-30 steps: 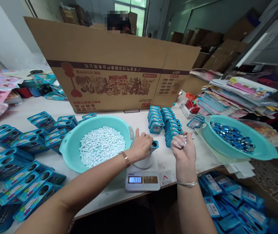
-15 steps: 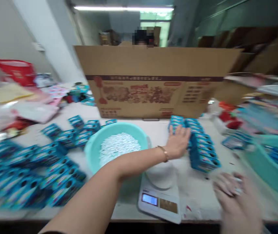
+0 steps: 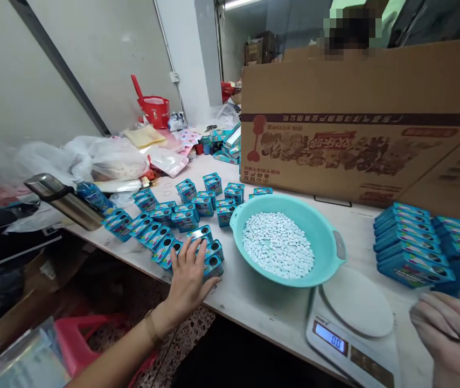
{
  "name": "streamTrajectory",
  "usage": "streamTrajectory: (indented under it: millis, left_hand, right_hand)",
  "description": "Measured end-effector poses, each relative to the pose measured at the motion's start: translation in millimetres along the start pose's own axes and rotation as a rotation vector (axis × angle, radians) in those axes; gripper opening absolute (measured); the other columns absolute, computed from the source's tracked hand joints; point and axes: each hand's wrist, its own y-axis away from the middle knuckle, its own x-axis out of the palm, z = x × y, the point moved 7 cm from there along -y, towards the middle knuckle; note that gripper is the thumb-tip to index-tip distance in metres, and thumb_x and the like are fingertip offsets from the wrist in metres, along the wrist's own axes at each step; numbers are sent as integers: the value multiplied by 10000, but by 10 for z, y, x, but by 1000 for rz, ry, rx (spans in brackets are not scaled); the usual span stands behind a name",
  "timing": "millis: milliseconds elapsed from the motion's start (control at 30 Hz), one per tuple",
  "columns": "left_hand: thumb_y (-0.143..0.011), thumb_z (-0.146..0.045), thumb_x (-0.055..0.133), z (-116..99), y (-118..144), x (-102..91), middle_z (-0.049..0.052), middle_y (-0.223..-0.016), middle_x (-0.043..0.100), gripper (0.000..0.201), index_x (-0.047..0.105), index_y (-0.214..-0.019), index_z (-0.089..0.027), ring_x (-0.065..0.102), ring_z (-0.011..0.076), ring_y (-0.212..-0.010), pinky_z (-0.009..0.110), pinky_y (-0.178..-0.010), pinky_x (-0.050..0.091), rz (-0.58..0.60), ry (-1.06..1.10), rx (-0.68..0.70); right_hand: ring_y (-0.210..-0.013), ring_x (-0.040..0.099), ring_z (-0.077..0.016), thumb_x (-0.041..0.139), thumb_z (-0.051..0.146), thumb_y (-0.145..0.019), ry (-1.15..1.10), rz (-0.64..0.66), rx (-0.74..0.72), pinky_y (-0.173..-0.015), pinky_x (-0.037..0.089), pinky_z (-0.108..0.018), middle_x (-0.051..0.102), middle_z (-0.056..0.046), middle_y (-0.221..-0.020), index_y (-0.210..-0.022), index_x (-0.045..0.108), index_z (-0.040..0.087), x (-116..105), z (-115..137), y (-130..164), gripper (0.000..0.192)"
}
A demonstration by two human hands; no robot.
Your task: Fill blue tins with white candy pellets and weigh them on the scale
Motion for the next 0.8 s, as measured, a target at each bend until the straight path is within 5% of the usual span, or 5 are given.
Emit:
streamTrajectory:
  millis: [100,333,467,633,800]
  left_hand:
    - [-817,-344,673,150,178,32,177,-1230,578,518,518,-1273,-153,443,383,-1275,653,-1105,212,-28,12,-47]
    - [-865,-296,610,178,355,65,101,-972,651,222,576,-1043,-167,574,296,-983,547,-984,352,-102,133,-178]
    - [-884,-222,548,-23,395,-102,78,-977,637,260,586,-1139,-185,588,258,-964,514,-1004,344,-115,271,-77]
    - [-866,-223,602,-677,97,-358,50,-978,623,269,625,-1133,-248,577,241,-979,542,-1080,266,-40,525,159]
    - [-838,-269,673,-1851,-512,-192,49,-1035,683,274,604,-1100,-231,529,283,-1141,627,-1128,133,130,702,414]
  right_hand:
    - [-428,539,-87,716,114,-805,86,338,-57,-246,360,-335,598,44,-567,-1045,576,524,227,-436,142,495]
    - [-426,499,-118,591,164,-912,236,473,-120,-260,358,-334,540,6,-573,-1203,524,467,247,-405,205,425]
    - [-355,415,-104,528,245,-964,411,439,-312,-257,339,-267,446,38,-483,-1108,558,368,297,-249,327,192]
    - [-294,337,-59,379,360,-1017,672,416,-533,-268,290,-181,350,80,-429,-772,513,215,345,59,449,315]
    - [-335,366,-33,581,355,-932,723,536,-560,-319,276,-136,398,98,-476,-756,523,184,282,451,467,252]
